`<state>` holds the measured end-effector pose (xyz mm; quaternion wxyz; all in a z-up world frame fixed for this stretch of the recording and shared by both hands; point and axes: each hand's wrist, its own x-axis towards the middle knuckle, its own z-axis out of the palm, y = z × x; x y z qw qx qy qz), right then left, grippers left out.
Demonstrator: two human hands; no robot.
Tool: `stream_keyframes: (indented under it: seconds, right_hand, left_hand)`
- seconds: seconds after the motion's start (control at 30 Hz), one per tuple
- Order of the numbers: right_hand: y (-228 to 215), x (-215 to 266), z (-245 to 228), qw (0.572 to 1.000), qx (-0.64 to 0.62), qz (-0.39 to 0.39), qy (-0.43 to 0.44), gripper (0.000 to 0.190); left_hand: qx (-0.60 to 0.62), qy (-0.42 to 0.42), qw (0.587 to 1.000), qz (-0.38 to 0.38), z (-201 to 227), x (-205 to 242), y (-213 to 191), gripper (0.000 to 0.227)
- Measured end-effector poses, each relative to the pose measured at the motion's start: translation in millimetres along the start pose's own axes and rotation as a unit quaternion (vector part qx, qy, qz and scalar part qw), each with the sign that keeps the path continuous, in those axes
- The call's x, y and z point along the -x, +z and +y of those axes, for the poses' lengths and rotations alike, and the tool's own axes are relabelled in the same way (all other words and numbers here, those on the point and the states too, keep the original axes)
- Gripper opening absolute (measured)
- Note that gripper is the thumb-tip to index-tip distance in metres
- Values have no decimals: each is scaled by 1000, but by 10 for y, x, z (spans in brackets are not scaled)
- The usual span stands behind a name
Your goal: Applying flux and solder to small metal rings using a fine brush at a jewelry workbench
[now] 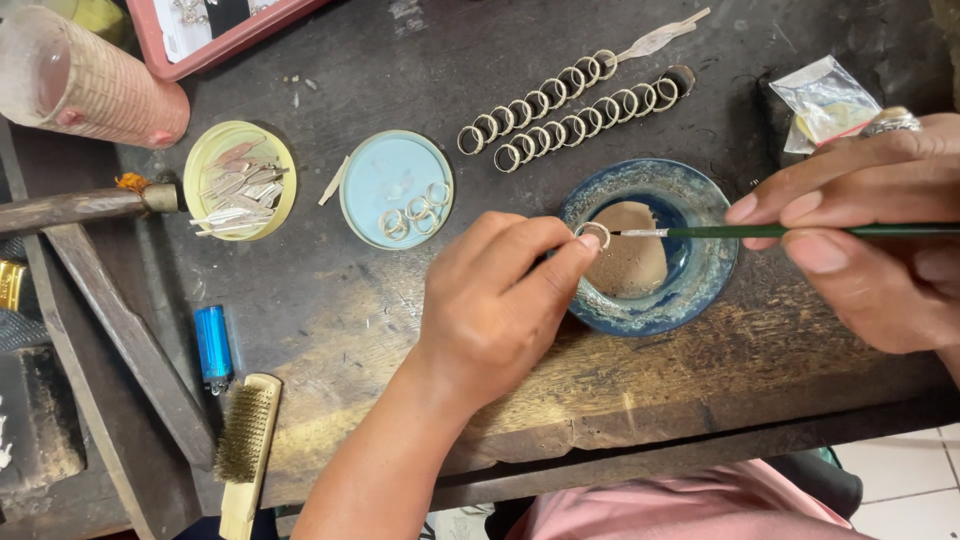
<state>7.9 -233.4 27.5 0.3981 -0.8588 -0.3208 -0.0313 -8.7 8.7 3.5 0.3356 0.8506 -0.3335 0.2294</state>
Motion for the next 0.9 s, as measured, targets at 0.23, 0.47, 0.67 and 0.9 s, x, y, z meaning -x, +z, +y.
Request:
stream_keyframes:
  seconds: [0.23,0.47,0.67,0.9]
  right_hand:
    - [24,-100,-66,994,-89,17,64,15]
    - [54,-176,99,994,-42,-3,-103,15]
    - [85,-257,26,987,30,7,-156,11]
    - [120,-275,-3,989,39,0,-146,11]
  left_hand:
    - [261,-452,853,-19,44,-60,119,6]
    - [501,-594,628,43,-17,-43,145,11]
    - [534,-615,579,47,-54,-71,105,12]
    - [534,-616,578,41,-61,-50,131,13]
